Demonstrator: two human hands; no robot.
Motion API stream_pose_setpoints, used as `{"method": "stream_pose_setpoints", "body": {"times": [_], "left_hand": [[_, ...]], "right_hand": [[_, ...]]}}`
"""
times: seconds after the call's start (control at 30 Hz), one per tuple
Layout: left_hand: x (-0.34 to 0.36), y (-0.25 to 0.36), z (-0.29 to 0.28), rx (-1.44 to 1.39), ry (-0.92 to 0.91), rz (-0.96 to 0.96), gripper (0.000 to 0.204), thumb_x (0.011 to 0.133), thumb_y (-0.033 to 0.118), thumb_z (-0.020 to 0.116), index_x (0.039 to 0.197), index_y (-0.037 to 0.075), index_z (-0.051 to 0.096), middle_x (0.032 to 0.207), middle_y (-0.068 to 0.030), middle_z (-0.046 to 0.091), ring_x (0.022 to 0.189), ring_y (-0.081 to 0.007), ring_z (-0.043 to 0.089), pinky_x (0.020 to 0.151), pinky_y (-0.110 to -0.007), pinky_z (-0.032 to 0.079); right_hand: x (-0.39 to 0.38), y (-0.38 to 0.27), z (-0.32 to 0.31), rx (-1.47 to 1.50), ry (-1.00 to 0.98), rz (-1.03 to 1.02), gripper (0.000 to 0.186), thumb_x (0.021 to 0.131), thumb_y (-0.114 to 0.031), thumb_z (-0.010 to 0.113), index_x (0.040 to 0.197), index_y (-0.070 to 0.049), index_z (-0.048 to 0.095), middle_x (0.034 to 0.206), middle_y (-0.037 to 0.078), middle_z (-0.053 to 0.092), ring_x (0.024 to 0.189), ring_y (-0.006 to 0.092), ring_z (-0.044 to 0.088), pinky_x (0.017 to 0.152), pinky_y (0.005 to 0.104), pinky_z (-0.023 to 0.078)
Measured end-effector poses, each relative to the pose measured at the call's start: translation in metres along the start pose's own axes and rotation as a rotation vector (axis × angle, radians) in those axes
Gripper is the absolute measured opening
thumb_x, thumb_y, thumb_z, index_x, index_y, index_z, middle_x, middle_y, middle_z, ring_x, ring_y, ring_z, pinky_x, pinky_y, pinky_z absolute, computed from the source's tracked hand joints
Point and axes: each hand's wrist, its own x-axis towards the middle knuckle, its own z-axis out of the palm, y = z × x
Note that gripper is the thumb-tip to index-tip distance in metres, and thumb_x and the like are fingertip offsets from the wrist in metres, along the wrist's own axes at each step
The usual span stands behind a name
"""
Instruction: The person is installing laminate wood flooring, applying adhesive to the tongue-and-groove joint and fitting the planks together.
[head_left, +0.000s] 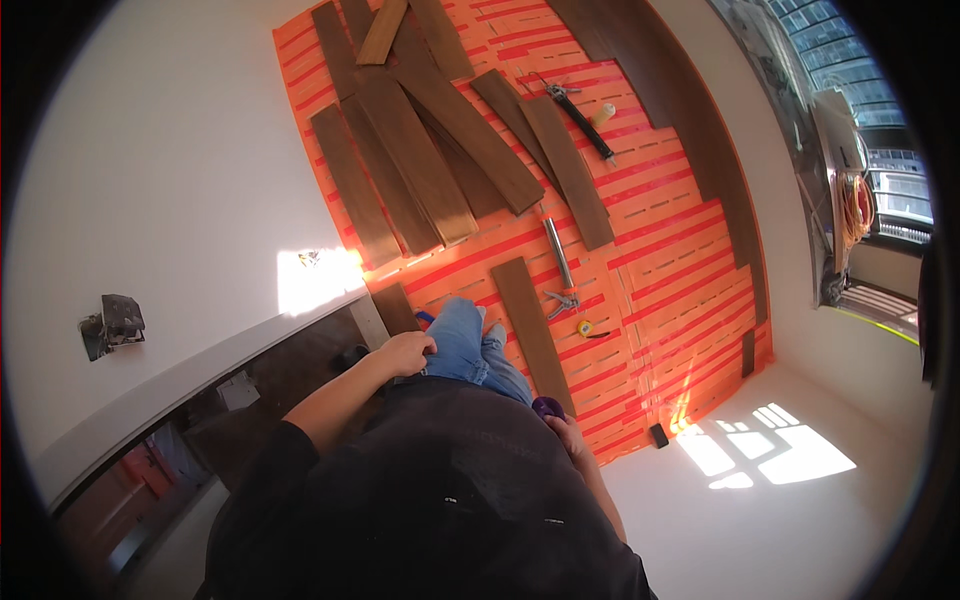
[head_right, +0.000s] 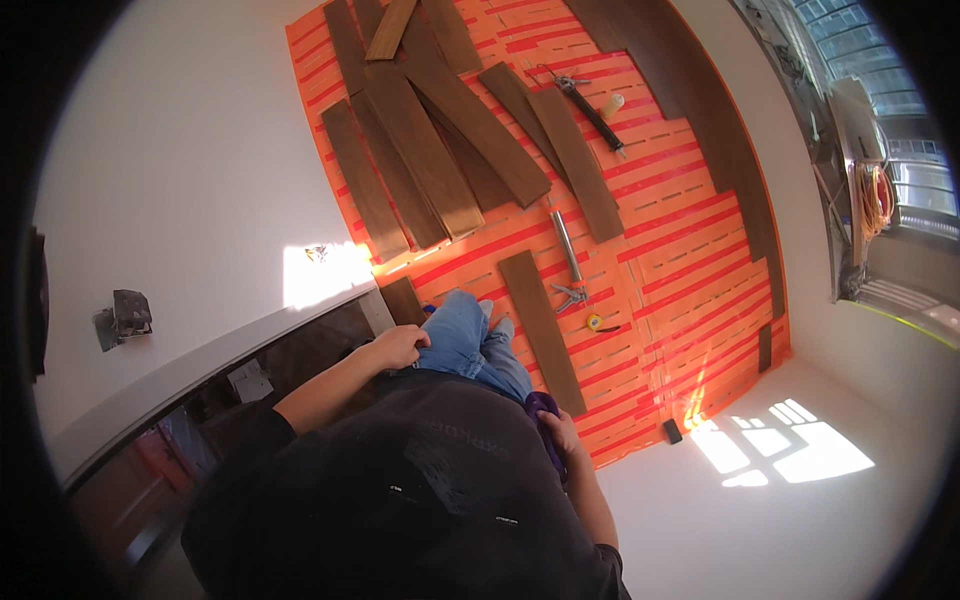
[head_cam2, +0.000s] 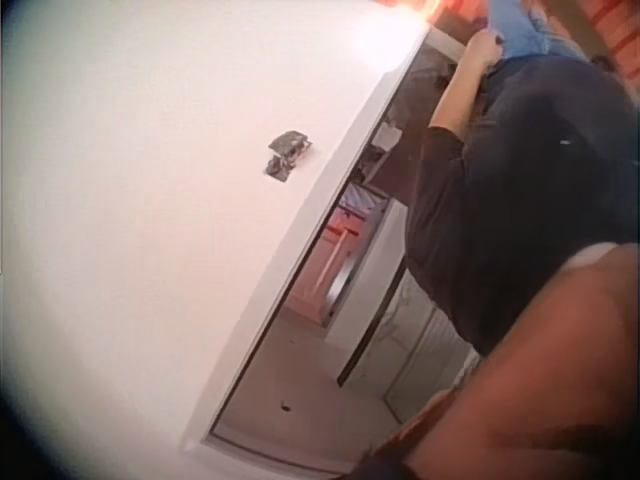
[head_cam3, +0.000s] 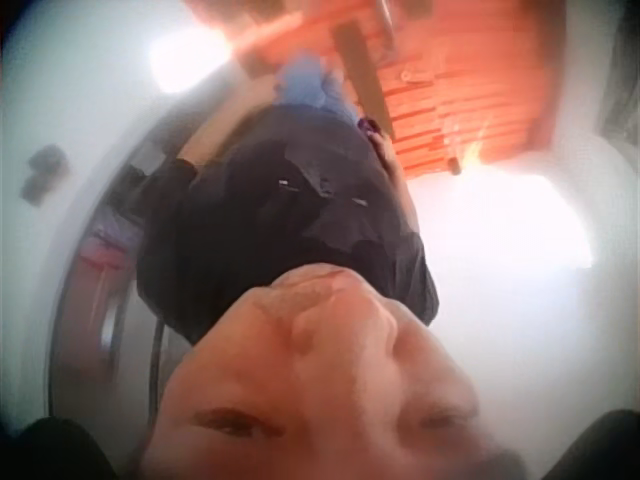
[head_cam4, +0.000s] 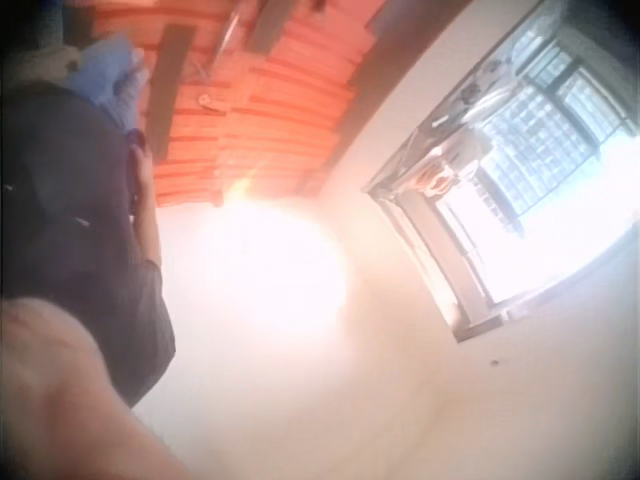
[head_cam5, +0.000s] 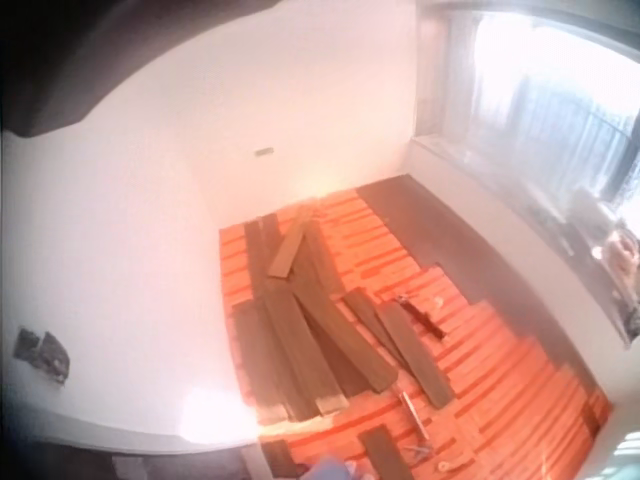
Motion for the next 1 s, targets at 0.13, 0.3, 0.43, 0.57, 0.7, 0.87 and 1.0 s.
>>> {"method": "stream_pose_setpoints", "body": {"times": [0.13,0.3,0.43,0.57,0.7,0.87,1.0], "left_hand": [[-0.009,-0.002,-0.011,-0.127,0.181,-0.158,0.016,0.082,0.006,0.064,0.096,0.006,0.072,0.096,-0.0159,0.072,0.1,-0.0367,0.07,0.088,-0.047,0.055],[0.036,-0.021,-0.064,-0.256,0.265,-0.261,0.014,0.083,0.007,0.065,0.095,0.005,0.071,0.097,-0.0152,0.074,0.093,-0.035,0.072,0.083,-0.044,0.055],[0.066,-0.033,-0.097,-0.374,0.285,-0.275,0.016,0.084,0.008,0.065,0.098,0.004,0.071,0.098,-0.0157,0.074,0.096,-0.0328,0.072,0.085,-0.043,0.056],[0.099,-0.036,-0.141,-0.439,0.252,-0.245,0.026,0.088,0.01,0.065,0.111,0.004,0.074,0.104,-0.0169,0.074,0.102,-0.0317,0.072,0.089,-0.042,0.057],[0.153,-0.033,-0.207,-0.443,0.228,-0.242,0.036,0.097,0.018,0.065,0.131,0.005,0.072,0.117,-0.0204,0.075,0.11,-0.0324,0.072,0.095,-0.042,0.056],[0.226,-0.047,-0.287,-0.554,0.078,-0.255,0.037,0.102,0.023,0.062,0.133,0.005,0.071,0.123,-0.0184,0.076,0.115,-0.0341,0.072,0.1,-0.042,0.054],[0.304,-0.055,-0.381,-0.613,0.182,-0.238,0.04,0.1,0.02,0.064,0.137,0.005,0.069,0.126,-0.02,0.074,0.119,-0.035,0.07,0.103,-0.043,0.053]], "right_hand": [[0.039,-0.092,0.001,-0.048,0.018,0.109,0.033,0.095,-0.026,0.073,0.117,-0.002,0.07,0.093,0.008,0.075,0.075,0.0186,0.071,0.07,0.0321,0.058],[0.116,-0.223,0.016,-0.027,-0.07,0.097,0.035,0.095,-0.029,0.073,0.115,0.0,0.07,0.089,0.008,0.075,0.07,0.02,0.072,0.067,0.0335,0.06],[0.119,-0.342,0.053,-0.256,-0.114,0.108,0.043,0.093,-0.031,0.076,0.12,0.002,0.068,0.096,0.01,0.076,0.075,0.0214,0.073,0.07,0.0337,0.061],[0.095,-0.463,0.094,-0.29,-0.22,0.149,0.049,0.093,-0.032,0.076,0.128,0.001,0.066,0.102,0.009,0.076,0.084,0.0213,0.075,0.078,0.0365,0.062],[0.118,-0.557,0.118,-0.327,-0.256,0.077,0.047,0.095,-0.032,0.074,0.13,-0.002,0.066,0.101,0.008,0.076,0.082,0.0181,0.073,0.078,0.0344,0.06],[0.188,-0.701,0.16,-0.473,-0.37,0.043,0.044,0.094,-0.034,0.074,0.125,-0.002,0.069,0.102,0.005,0.073,0.088,0.0167,0.07,0.083,0.0331,0.057],[0.279,-0.809,0.193,-0.584,-0.482,0.013,0.044,0.097,-0.036,0.074,0.124,-0.001,0.071,0.101,0.004,0.076,0.085,0.0144,0.071,0.081,0.0304,0.057]]}}
